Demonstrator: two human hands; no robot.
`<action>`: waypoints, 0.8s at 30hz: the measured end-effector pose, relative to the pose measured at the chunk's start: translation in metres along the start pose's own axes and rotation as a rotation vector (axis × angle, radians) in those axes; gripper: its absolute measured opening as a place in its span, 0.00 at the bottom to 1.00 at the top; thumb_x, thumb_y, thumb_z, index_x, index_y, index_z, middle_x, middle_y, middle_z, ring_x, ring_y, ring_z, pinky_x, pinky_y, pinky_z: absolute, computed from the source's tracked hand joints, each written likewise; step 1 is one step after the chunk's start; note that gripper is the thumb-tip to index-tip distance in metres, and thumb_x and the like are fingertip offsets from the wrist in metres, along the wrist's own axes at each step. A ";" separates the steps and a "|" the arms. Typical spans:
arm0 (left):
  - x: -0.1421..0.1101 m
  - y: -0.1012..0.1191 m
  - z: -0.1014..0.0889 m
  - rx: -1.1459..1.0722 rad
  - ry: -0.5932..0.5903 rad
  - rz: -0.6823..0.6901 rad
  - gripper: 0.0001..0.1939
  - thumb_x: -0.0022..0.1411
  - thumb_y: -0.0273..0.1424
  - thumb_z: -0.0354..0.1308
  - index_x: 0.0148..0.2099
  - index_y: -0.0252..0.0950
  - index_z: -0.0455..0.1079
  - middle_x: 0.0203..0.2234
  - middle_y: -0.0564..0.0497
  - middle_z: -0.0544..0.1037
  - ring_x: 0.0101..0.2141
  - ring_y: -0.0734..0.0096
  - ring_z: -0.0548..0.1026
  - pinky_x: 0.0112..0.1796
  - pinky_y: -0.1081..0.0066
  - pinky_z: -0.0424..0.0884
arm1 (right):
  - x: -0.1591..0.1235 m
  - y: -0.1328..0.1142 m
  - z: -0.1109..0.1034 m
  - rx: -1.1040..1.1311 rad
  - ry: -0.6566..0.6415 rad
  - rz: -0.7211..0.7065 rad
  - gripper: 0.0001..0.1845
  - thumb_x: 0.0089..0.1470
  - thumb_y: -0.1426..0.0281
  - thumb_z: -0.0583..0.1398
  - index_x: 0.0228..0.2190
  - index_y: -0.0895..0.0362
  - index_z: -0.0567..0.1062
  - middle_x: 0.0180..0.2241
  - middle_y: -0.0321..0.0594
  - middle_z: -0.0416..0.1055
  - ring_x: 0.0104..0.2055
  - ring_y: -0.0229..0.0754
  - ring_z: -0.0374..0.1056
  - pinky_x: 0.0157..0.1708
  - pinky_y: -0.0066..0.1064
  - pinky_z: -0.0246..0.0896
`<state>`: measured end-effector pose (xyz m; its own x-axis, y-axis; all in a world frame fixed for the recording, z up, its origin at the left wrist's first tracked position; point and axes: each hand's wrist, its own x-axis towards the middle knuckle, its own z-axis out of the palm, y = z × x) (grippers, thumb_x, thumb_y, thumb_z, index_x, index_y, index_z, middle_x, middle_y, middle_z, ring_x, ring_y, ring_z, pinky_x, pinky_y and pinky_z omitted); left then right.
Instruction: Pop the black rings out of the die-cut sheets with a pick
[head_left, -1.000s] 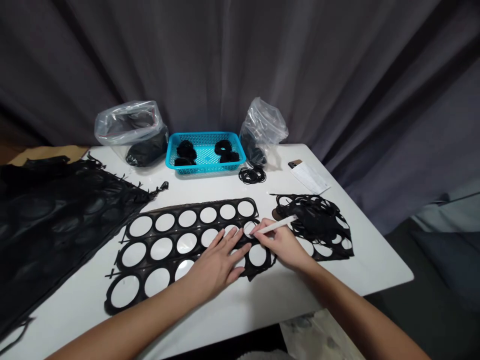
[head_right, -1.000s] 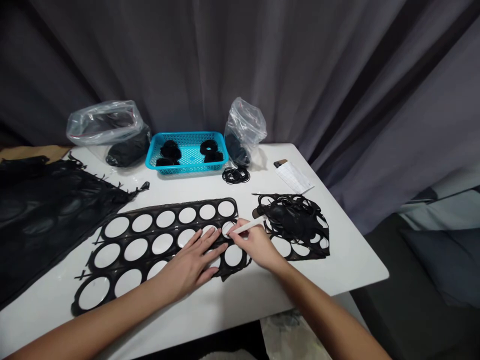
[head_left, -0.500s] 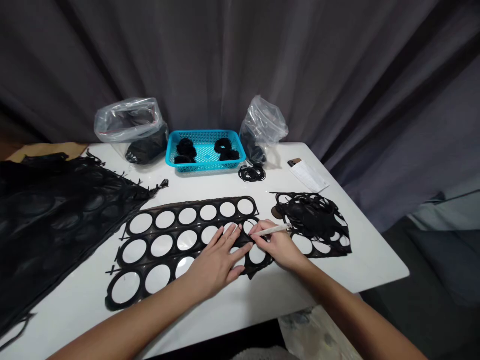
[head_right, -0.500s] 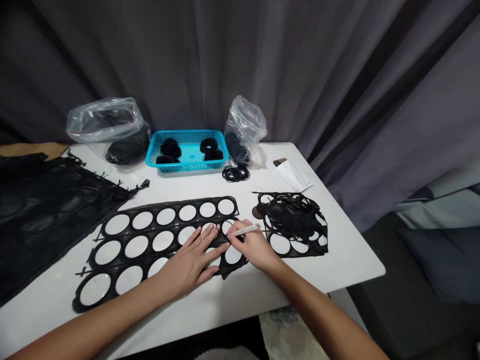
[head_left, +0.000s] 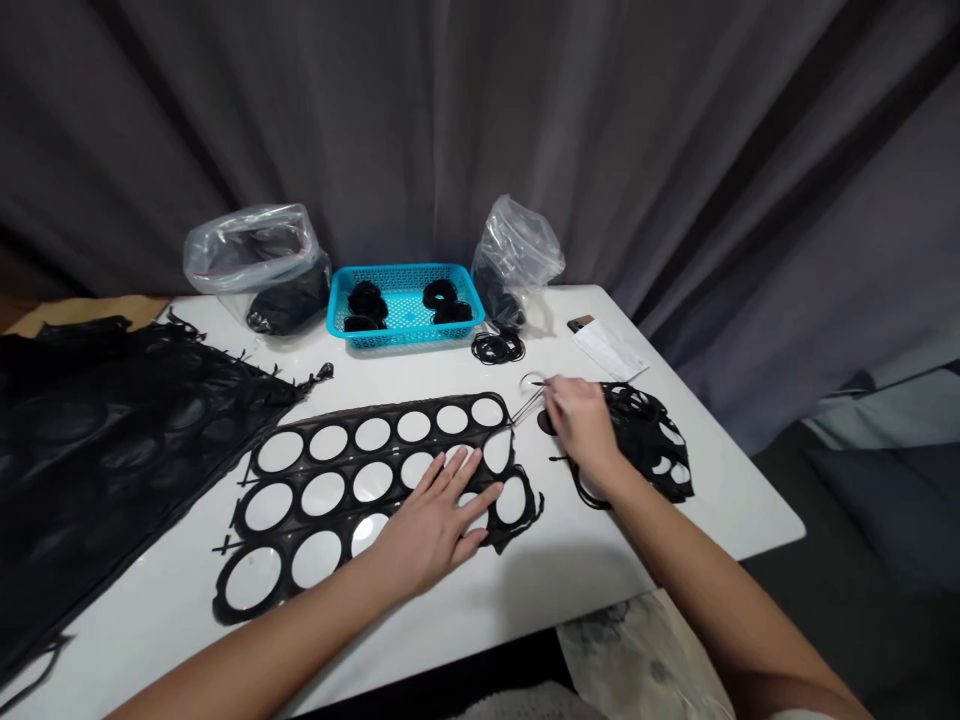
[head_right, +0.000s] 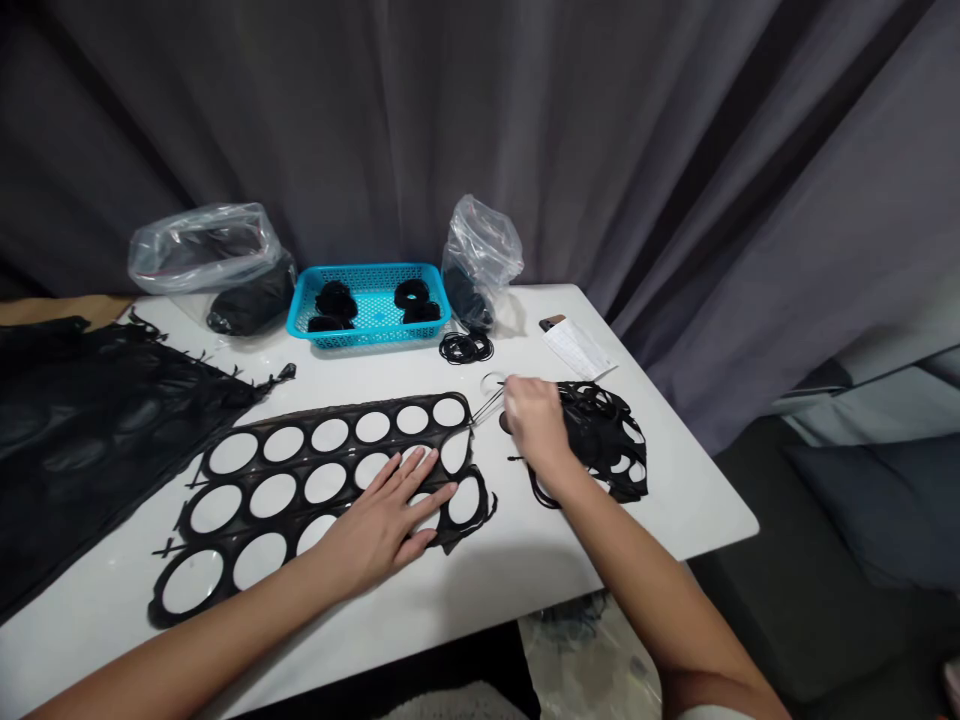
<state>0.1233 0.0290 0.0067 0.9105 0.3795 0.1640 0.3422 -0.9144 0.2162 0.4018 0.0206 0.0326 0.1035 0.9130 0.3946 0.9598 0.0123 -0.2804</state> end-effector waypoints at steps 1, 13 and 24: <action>0.000 0.000 -0.001 0.000 -0.001 0.001 0.29 0.70 0.39 0.56 0.69 0.45 0.55 0.70 0.41 0.49 0.69 0.47 0.47 0.64 0.47 0.51 | 0.006 0.008 -0.005 0.031 0.052 0.082 0.07 0.61 0.72 0.53 0.33 0.56 0.70 0.34 0.48 0.75 0.38 0.51 0.68 0.41 0.40 0.57; -0.024 0.033 -0.001 -0.038 -0.052 0.069 0.30 0.66 0.36 0.61 0.67 0.39 0.59 0.68 0.38 0.56 0.67 0.49 0.55 0.63 0.49 0.55 | -0.093 -0.057 -0.021 0.816 -0.404 0.320 0.06 0.59 0.67 0.59 0.31 0.54 0.73 0.38 0.39 0.77 0.42 0.45 0.72 0.44 0.35 0.63; -0.026 0.029 0.007 -0.090 -0.026 0.073 0.33 0.67 0.35 0.60 0.70 0.43 0.55 0.70 0.41 0.51 0.68 0.50 0.52 0.64 0.49 0.52 | -0.106 -0.065 -0.016 0.658 -0.307 0.169 0.07 0.59 0.72 0.58 0.28 0.53 0.71 0.35 0.38 0.74 0.42 0.44 0.70 0.43 0.33 0.64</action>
<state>0.1109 -0.0085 0.0021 0.9384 0.3074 0.1580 0.2533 -0.9227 0.2906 0.3325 -0.0838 0.0232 0.0659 0.9957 0.0648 0.5725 0.0154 -0.8197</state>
